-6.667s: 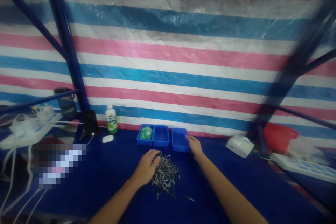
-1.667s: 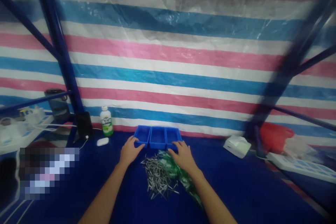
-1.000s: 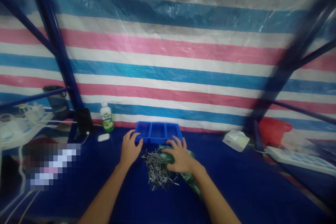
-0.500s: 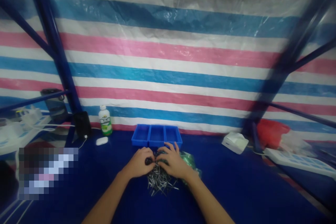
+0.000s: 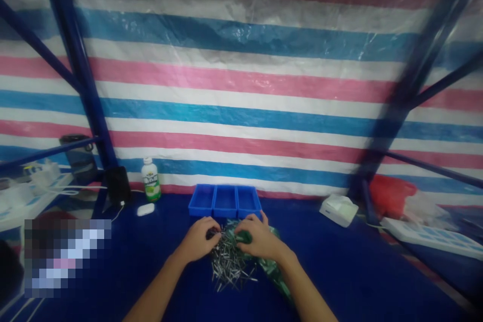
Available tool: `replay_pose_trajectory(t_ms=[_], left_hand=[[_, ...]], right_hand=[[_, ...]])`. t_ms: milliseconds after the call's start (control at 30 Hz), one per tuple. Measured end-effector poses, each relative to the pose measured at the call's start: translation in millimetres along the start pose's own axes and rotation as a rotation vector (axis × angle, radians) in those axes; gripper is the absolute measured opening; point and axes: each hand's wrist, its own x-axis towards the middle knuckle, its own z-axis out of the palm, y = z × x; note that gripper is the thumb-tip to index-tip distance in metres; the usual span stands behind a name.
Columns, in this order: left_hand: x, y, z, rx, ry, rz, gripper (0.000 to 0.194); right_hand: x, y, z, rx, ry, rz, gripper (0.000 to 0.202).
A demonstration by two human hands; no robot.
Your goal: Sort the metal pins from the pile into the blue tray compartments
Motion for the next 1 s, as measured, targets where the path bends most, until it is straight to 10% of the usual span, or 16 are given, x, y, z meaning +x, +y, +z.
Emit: replay_pose_trajectory(t_ms=[367,667,833,1000], left_hand=[[-0.3,-3.7,1.3,-0.024,0.059,-0.05,0.014],[24.1,11.6,1.1,-0.18,0.161,-0.09,0.032],[47.3,22.2,7.4,-0.419,0.054,-0.137,0.037],[41.7,5.3,20.4,-0.515,0.132,-0.213,0.036]], right_hand=[[1.1,3.2,5.7,-0.01,0.061,-0.128,0.016],[17.6,-0.7,-8.2,0.036,0.439,-0.05,0.024],[37.3,-2.6,-0.4,0.437,0.608,0.144,0.032],[43.8,0.2,23.4,0.737,0.504,0.186,0.036]])
